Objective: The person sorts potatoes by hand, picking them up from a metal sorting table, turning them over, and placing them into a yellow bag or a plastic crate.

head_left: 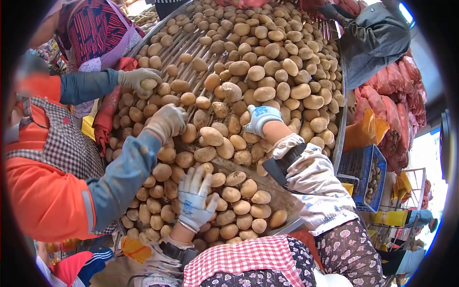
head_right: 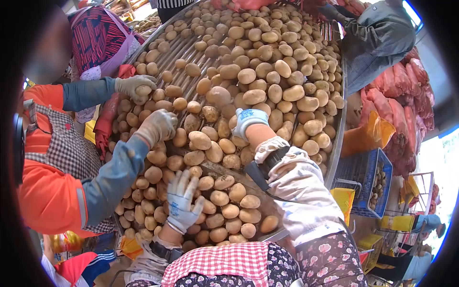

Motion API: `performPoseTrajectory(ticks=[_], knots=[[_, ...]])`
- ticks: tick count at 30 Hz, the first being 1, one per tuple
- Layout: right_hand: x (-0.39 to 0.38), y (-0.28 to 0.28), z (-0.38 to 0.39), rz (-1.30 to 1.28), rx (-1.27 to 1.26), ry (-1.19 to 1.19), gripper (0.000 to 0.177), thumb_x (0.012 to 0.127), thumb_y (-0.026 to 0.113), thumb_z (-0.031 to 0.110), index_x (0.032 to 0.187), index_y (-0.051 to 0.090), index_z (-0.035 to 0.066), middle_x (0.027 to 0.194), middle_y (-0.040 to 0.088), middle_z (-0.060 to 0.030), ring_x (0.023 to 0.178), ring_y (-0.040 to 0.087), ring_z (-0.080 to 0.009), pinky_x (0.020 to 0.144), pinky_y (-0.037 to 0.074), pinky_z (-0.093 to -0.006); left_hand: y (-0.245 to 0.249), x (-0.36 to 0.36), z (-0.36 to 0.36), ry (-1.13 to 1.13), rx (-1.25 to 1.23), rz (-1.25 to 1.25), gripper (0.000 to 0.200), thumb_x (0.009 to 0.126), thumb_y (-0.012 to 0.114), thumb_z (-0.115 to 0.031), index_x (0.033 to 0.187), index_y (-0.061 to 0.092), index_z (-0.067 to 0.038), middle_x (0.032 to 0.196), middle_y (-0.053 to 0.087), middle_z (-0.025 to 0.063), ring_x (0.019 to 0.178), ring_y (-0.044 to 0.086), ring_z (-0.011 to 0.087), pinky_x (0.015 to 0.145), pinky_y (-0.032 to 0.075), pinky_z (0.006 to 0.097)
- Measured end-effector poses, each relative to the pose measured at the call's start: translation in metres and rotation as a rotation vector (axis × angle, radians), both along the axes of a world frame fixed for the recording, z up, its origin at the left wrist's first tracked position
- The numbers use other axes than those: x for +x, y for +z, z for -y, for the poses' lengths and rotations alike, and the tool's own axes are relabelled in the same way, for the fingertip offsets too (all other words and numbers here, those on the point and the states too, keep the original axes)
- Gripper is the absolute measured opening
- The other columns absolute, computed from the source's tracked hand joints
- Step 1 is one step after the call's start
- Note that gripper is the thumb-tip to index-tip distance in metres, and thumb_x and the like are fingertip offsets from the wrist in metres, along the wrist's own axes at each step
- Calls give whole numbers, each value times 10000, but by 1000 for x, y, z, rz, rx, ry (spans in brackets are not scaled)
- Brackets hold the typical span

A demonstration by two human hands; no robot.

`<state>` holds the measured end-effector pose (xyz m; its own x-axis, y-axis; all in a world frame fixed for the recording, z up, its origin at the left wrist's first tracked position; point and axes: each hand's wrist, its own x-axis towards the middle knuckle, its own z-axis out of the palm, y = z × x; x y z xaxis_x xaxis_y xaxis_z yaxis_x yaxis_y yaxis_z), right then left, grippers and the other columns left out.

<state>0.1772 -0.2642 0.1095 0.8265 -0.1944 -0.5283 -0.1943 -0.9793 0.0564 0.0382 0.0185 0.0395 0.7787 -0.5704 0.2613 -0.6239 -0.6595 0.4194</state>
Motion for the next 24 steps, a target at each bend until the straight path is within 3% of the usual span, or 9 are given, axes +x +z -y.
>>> performPoseTrajectory(ticks=[3, 5, 7, 9, 15, 17, 19, 21, 24], knots=[[-33, 13, -1, 179, 81, 93, 719, 771, 665, 462, 1378, 446, 147, 1207, 636, -141, 1084, 630, -294, 925, 495, -416, 4, 30, 5, 154, 113, 1, 693, 794, 642, -380, 1399, 455, -98, 1486, 332, 193, 1375, 262, 426, 1134, 155, 563], [-53, 38, 5, 260, 347, -103, 686, 777, 724, 428, 1338, 484, 114, 1163, 652, -115, 1006, 661, -259, 858, 531, -364, -2, 30, 7, 214, 218, -63, 706, 803, 630, -395, 1419, 434, -109, 1507, 305, 190, 1398, 219, 435, 1144, 119, 569], [-62, -14, 47, 687, 1205, -415, 594, 799, 769, 337, 1277, 528, 79, 1093, 652, -65, 932, 646, -167, 785, 540, -281, -12, 20, 9, 97, 296, -45, 729, 818, 608, -411, 1457, 388, -136, 1551, 222, 188, 1433, 79, 469, 1164, 61, 534], [-63, -17, 87, 751, 1529, -585, 471, 858, 740, 278, 1244, 561, 77, 1052, 644, -25, 918, 605, -102, 776, 515, -227, -14, 13, 11, 69, 296, -64, 823, 816, 597, -488, 1485, 318, -97, 1557, 208, 195, 1450, 83, 430, 1166, 26, 545], [-28, -38, 82, 329, 1133, -417, 721, 743, 800, 457, 1319, 550, 103, 1237, 599, -80, 1111, 574, -181, 925, 470, -307, -10, 9, 25, 12, 267, -155, 955, 784, 622, -527, 1486, 239, -5, 1537, 222, 228, 1433, 205, 360, 1172, 45, 534], [-18, -17, 55, 286, 463, -254, 811, 701, 760, 582, 1336, 540, 127, 1367, 491, -144, 1217, 526, -265, 999, 439, -356, -10, 10, 26, 6, 253, -146, 958, 778, 628, -524, 1485, 241, -6, 1530, 231, 235, 1422, 220, 371, 1169, 63, 534], [-7, -10, 51, 158, 455, -286, 861, 668, 724, 658, 1343, 537, 157, 1450, 370, -191, 1299, 446, -323, 1056, 397, -383, -11, 9, 26, -2, 239, -140, 962, 773, 635, -522, 1484, 242, -7, 1522, 240, 241, 1410, 236, 381, 1166, 81, 533], [-3, -42, 68, 221, 474, -286, 812, 722, 716, 607, 1340, 534, 115, 1364, 485, -174, 1209, 533, -297, 1003, 443, -358, -14, 12, 24, -17, 205, -139, 966, 769, 642, -518, 1488, 235, -18, 1513, 255, 246, 1391, 252, 407, 1158, 107, 536], [-30, -55, 90, 393, 1323, -504, 671, 834, 655, 529, 1281, 551, 40, 1185, 616, -135, 992, 638, -260, 852, 522, -336, -18, 12, 19, -40, 117, -151, 921, 773, 651, -494, 1479, 276, -35, 1512, 263, 243, 1391, 244, 423, 1155, 122, 534]])
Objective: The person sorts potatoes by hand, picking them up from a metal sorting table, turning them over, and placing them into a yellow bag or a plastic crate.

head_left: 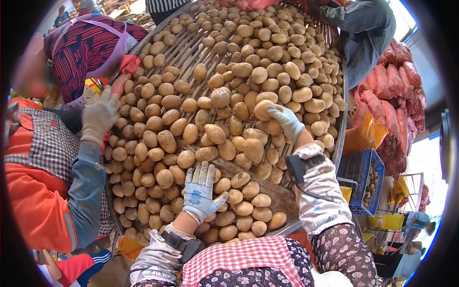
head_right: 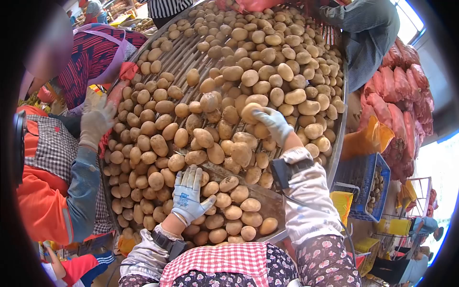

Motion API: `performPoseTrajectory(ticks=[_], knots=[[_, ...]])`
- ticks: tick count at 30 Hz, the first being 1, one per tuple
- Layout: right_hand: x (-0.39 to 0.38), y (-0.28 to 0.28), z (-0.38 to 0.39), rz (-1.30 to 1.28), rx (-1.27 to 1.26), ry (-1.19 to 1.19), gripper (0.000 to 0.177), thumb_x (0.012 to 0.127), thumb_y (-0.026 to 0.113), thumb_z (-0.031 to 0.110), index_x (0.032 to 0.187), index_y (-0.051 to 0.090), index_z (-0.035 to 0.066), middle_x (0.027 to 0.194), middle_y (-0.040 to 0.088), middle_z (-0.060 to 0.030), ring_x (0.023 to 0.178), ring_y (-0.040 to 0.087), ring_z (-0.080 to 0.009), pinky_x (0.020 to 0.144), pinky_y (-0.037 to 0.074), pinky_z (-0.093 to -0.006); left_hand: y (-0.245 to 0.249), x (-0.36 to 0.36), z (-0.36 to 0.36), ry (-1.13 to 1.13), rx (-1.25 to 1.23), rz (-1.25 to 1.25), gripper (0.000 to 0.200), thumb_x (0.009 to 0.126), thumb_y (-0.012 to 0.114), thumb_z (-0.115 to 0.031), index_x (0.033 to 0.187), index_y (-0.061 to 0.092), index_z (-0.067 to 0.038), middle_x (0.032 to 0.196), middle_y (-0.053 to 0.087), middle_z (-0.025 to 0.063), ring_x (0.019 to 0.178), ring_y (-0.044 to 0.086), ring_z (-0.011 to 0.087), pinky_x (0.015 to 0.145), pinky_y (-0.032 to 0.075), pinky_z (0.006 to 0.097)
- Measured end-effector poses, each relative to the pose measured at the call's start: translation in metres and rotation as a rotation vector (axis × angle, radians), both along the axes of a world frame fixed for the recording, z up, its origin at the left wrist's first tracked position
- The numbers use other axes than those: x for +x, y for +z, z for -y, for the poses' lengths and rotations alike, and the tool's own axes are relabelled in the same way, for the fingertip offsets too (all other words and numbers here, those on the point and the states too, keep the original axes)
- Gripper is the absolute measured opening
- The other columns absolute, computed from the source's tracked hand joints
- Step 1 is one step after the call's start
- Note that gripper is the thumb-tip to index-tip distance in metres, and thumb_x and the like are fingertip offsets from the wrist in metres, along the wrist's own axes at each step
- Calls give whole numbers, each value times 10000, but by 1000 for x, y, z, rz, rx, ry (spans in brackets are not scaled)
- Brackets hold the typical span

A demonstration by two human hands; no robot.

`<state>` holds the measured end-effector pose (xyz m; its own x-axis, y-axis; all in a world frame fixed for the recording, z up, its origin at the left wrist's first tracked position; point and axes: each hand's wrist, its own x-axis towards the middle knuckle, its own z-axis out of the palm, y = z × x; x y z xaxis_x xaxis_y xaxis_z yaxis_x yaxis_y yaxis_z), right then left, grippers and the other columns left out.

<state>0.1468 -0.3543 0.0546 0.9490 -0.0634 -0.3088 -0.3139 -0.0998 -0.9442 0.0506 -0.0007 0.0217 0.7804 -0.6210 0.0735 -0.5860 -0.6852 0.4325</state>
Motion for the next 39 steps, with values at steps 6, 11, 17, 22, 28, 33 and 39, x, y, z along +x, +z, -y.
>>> performPoseTrajectory(ticks=[6, 11, 17, 22, 28, 33, 39], knots=[[-99, 7, -13, 347, 1076, -403, 679, 864, 507, 665, 1237, 556, 100, 1137, 618, -128, 933, 643, -304, 637, 568, -378, 20, 12, 11, 17, -244, 200, 727, 791, 667, -312, 1417, 404, -54, 1473, 339, 221, 1357, 305, 422, 1124, 220, 519], [-133, 6, -22, 347, 1402, -360, 690, 843, 514, 686, 1218, 565, 109, 1119, 616, -111, 894, 633, -319, 671, 563, -404, 45, 82, 103, -142, -455, 301, 624, 770, 689, -169, 1356, 493, -78, 1354, 483, 209, 1229, 461, 400, 1049, 358, 493], [-159, 15, -22, 391, 1400, -422, 711, 829, 496, 718, 1182, 579, 107, 1106, 633, -120, 856, 650, -341, 706, 568, -445, 45, 140, 229, -64, 220, -198, 680, 855, 621, -395, 1441, 367, -162, 1403, 460, 155, 1247, 502, 347, 1008, 416, 476], [-174, 10, -12, 295, 1026, -704, 743, 846, 486, 716, 1212, 564, 74, 1106, 637, -151, 913, 661, -344, 718, 576, -406, 47, 152, 257, -30, 416, -185, 634, 847, 634, -440, 1365, 425, -141, 1329, 529, 136, 1171, 572, 313, 955, 463, 447], [-186, -5, -33, 296, 1165, -583, 728, 866, 469, 700, 1236, 545, 77, 1158, 615, -142, 981, 645, -317, 801, 568, -421, 103, 68, 180, 127, -834, -1132, 445, 976, 513, -388, 1208, 545, -9, 964, 655, 62, 866, 631, 128, 749, 523, 251], [-209, 39, -71, 314, 1070, -363, 703, 902, 455, 661, 1259, 526, 59, 1230, 580, -113, 1154, 555, -250, 1006, 455, -378, 72, -4, 147, 126, -1197, -1039, 482, 994, 399, -477, 1185, 582, -74, 947, 644, 38, 739, 629, 148, 569, 523, 251], [-277, 32, -75, 409, 1277, -553, 641, 872, 492, 679, 1225, 561, 149, 1168, 610, -95, 1043, 617, -284, 862, 533, -444, 94, -59, 131, 241, -1150, -1603, 523, 976, 373, -541, 1121, 605, -96, 815, 645, 47, 617, 592, 170, 485, 465, 261]])
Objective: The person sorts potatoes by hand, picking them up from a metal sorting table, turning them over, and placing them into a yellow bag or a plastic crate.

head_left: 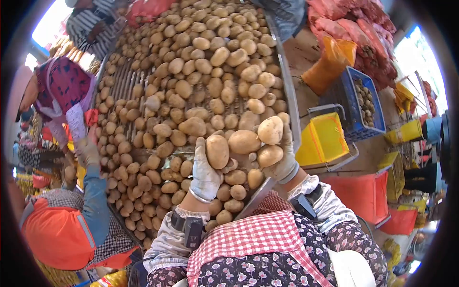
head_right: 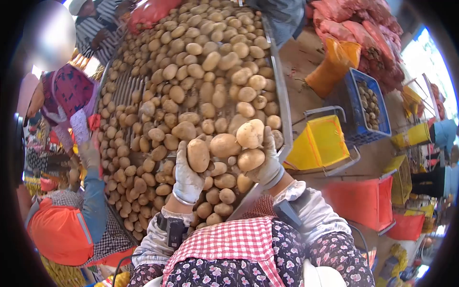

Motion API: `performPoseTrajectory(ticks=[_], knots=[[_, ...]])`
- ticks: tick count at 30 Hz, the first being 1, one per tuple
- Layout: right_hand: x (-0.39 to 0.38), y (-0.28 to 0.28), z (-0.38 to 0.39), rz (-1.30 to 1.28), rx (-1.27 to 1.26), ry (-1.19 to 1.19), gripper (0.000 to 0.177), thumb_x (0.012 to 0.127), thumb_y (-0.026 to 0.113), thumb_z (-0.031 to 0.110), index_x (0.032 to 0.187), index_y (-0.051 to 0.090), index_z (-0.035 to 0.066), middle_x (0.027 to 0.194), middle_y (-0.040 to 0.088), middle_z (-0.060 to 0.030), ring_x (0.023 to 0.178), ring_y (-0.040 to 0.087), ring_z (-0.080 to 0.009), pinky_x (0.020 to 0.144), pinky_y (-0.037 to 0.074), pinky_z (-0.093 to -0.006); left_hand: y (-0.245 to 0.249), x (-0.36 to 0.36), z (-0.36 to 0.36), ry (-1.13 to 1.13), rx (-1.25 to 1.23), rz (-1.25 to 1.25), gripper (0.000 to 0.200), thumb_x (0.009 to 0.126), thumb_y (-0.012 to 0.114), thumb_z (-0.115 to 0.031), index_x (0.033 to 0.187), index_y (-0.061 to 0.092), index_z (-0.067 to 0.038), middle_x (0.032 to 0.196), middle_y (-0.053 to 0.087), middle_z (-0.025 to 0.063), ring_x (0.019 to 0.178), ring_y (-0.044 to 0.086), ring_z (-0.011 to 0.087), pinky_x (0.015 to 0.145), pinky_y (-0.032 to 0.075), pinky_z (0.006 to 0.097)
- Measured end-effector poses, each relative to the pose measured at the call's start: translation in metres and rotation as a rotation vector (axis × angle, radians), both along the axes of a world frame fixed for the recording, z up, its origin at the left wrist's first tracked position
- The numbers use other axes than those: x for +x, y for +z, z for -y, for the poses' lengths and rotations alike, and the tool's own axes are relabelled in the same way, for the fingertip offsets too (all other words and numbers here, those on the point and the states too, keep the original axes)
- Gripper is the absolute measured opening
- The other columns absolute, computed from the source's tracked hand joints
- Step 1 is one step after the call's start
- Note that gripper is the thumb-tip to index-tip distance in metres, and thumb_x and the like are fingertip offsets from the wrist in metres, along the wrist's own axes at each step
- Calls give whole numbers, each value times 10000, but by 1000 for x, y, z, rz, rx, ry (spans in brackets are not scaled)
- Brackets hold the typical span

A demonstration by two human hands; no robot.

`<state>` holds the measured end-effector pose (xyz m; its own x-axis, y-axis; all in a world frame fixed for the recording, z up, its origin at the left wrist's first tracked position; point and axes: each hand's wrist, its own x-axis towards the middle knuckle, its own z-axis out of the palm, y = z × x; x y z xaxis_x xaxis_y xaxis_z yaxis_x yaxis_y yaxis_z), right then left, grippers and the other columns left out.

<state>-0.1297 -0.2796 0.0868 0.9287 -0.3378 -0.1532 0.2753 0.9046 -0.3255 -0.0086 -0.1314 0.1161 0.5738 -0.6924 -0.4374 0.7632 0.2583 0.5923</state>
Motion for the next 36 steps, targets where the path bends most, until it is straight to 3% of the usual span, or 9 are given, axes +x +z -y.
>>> performPoseTrajectory(ticks=[6, 11, 14, 16, 21, 24, 26, 34, 36], knots=[[-103, -25, 33, -233, 102, -104, 805, 774, 510, 781, 1236, 570, 124, 1078, 647, -137, 834, 663, -345, 707, 581, -431, -23, -66, 52, -379, 306, 179, 494, 954, 426, -566, 1112, 588, -127, 864, 645, 41, 664, 609, 149, 508, 481, 240], [-179, -25, 111, -328, 129, -346, 705, 824, 505, 723, 1194, 547, 124, 1083, 641, -150, 843, 671, -315, 665, 594, -425, -61, -118, 184, -630, -35, 216, 451, 1002, 472, -327, 1393, 347, -142, 1160, 567, 80, 957, 625, 181, 743, 566, 325], [-202, -51, 184, -698, -278, -239, 585, 852, 522, 658, 1179, 557, 173, 1127, 628, -104, 881, 647, -294, 622, 562, -383, -84, -141, 241, -585, 52, 705, 667, 977, 520, -327, 1507, 209, -67, 1439, 408, 163, 1303, 422, 275, 1047, 395, 347], [-211, -81, 205, -1485, -585, -418, 693, 862, 529, 625, 1395, 402, 200, 1230, 537, -62, 1056, 543, -265, 793, 502, -494, -72, -134, 224, -552, 148, 1001, 629, 954, 545, -292, 1467, 294, -29, 1422, 420, 206, 1336, 395, 313, 1127, 278, 360], [-230, -144, 175, -1068, -1126, -553, 491, 969, 528, 232, 1426, 398, 108, 1308, 522, -92, 1056, 553, -181, 819, 498, -337, -60, -24, 106, 82, 691, 2034, 579, 847, 599, -367, 1305, 472, -38, 1299, 486, 235, 1239, 440, 399, 1035, 334, 508], [-155, -101, 132, -769, -1462, -606, 398, 930, 546, 56, 1326, 511, 37, 1280, 553, -117, 1141, 550, -205, 947, 456, -339, -90, 47, 1, 136, 1533, 1911, 722, 872, 549, -490, 1429, 382, -62, 1483, 320, 245, 1350, 296, 434, 1108, 208, 557], [-94, -61, 103, -614, -1631, -423, 349, 925, 548, 50, 1271, 551, 13, 1218, 593, -137, 1115, 574, -213, 940, 465, -344, -95, 49, -53, -236, 1630, 1519, 792, 842, 536, -553, 1434, 367, -53, 1514, 263, 233, 1383, 234, 442, 1134, 150, 570], [162, -28, 28, -396, -2063, -10, 467, 886, 583, 327, 1288, 551, 92, 1264, 597, -150, 1149, 578, -325, 988, 442, -392, -80, -28, -76, -487, 1029, 1681, 845, 809, 572, -532, 1426, 347, 1, 1519, 254, 212, 1413, 202, 406, 1158, 56, 549], [210, -23, 16, -586, -2102, 273, 496, 878, 577, 378, 1286, 560, 97, 1270, 596, -152, 1171, 567, -323, 997, 436, -394, -86, -21, -88, -443, 911, 1775, 709, 829, 605, -410, 1377, 420, -1, 1467, 346, 213, 1357, 324, 383, 1136, 190, 517]])
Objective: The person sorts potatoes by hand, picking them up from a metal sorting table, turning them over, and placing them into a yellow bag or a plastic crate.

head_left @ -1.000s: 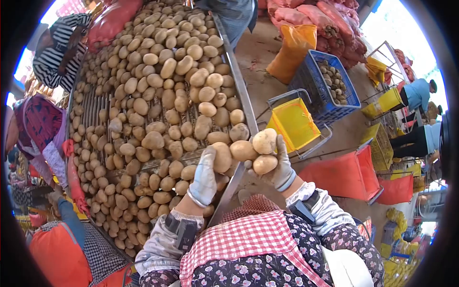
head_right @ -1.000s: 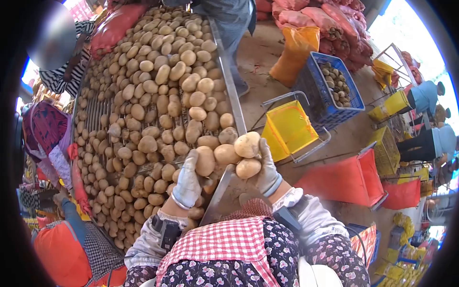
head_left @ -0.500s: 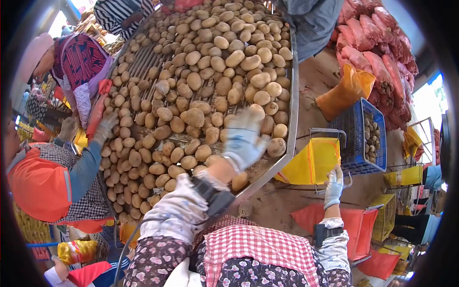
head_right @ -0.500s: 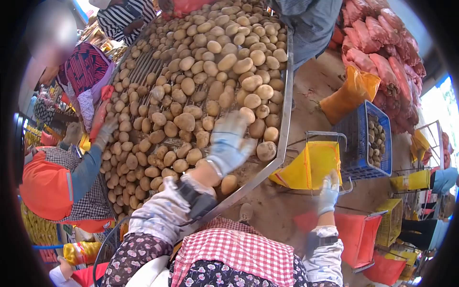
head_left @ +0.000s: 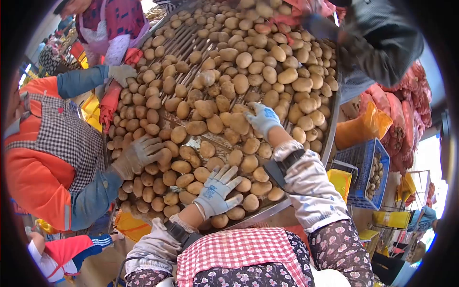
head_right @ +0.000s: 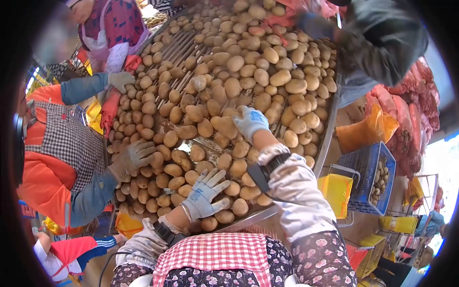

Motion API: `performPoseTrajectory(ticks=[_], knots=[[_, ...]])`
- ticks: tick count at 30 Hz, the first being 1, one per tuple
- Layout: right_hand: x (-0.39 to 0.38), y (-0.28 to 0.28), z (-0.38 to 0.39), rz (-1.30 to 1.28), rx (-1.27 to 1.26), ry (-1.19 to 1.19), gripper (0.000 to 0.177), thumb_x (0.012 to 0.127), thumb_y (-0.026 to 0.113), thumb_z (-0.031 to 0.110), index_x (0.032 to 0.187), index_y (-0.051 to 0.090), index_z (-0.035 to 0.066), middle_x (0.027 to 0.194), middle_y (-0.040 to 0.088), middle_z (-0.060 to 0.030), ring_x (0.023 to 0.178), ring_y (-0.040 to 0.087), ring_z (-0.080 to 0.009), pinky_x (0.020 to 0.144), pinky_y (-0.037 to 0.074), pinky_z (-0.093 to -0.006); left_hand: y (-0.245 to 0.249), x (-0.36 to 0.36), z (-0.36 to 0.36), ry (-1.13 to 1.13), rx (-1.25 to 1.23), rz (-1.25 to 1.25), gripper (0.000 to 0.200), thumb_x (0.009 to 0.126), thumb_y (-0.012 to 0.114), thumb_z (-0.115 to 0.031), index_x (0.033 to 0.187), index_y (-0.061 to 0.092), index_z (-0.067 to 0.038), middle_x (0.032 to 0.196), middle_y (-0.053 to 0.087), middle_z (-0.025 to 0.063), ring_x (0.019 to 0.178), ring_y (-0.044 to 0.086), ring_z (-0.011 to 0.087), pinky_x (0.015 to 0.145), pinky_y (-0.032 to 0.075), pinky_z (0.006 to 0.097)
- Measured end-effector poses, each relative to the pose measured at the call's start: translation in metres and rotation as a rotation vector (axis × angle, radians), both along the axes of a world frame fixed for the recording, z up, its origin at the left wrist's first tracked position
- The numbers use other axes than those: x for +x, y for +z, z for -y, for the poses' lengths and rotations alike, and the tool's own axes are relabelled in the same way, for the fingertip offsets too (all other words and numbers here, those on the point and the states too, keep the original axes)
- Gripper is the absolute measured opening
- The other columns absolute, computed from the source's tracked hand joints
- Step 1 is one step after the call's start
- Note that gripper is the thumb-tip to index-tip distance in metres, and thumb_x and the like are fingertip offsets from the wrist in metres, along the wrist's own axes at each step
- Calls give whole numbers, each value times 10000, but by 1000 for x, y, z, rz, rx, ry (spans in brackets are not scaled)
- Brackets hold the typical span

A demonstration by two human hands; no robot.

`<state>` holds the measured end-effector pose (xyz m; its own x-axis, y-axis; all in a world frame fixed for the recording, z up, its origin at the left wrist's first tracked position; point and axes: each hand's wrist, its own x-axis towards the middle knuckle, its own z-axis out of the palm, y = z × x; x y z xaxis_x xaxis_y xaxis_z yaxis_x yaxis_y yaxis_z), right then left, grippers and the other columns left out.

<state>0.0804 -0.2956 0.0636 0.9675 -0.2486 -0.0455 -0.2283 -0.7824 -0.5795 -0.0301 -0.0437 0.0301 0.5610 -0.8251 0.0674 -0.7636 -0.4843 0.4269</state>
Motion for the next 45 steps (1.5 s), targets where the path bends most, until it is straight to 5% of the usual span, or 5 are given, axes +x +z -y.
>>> performPoseTrajectory(ticks=[16, 20, 29, 41, 45], knots=[[-10, 9, 30, 184, 1604, -355, 477, 881, 584, 475, 1060, 645, 36, 884, 682, -134, 857, 665, -282, 698, 551, -420, 5, 146, 69, 324, -477, -39, 592, 789, 660, -526, 1135, 595, -50, 989, 652, 151, 923, 622, 284, 788, 504, 405], [-7, 19, 25, 137, 1927, -222, 451, 911, 548, 467, 1031, 648, 44, 897, 679, -119, 841, 661, -297, 727, 555, -449, 30, 126, 30, 403, -1283, -1686, 595, 921, 476, -571, 1183, 564, -45, 1031, 656, 152, 890, 648, 251, 669, 545, 333], [112, 28, -19, -436, -504, 57, 689, 787, 617, 340, 1386, 425, 59, 1204, 624, -211, 1124, 605, -319, 945, 482, -385, 20, 102, -6, 429, -1835, -1992, 421, 988, 460, -391, 1295, 492, -104, 1288, 560, 89, 1221, 504, 261, 1104, 356, 486], [112, 36, -24, -752, -651, 119, 972, 712, 672, 447, 1514, 222, 130, 1359, 528, -177, 1217, 537, -322, 988, 455, -395, 38, 100, -3, 572, -901, -371, 745, 847, 688, -147, 1462, 286, -20, 1317, 475, 122, 1184, 514, 232, 975, 455, 273], [116, 23, -9, -560, -602, 207, 1007, 650, 746, 537, 1467, 325, 124, 1282, 579, -196, 1159, 577, -330, 965, 464, -387, 18, 107, -5, 404, -1495, -1618, 554, 993, 431, -391, 1396, 375, -15, 1153, 603, 107, 999, 634, 205, 790, 560, 285]])
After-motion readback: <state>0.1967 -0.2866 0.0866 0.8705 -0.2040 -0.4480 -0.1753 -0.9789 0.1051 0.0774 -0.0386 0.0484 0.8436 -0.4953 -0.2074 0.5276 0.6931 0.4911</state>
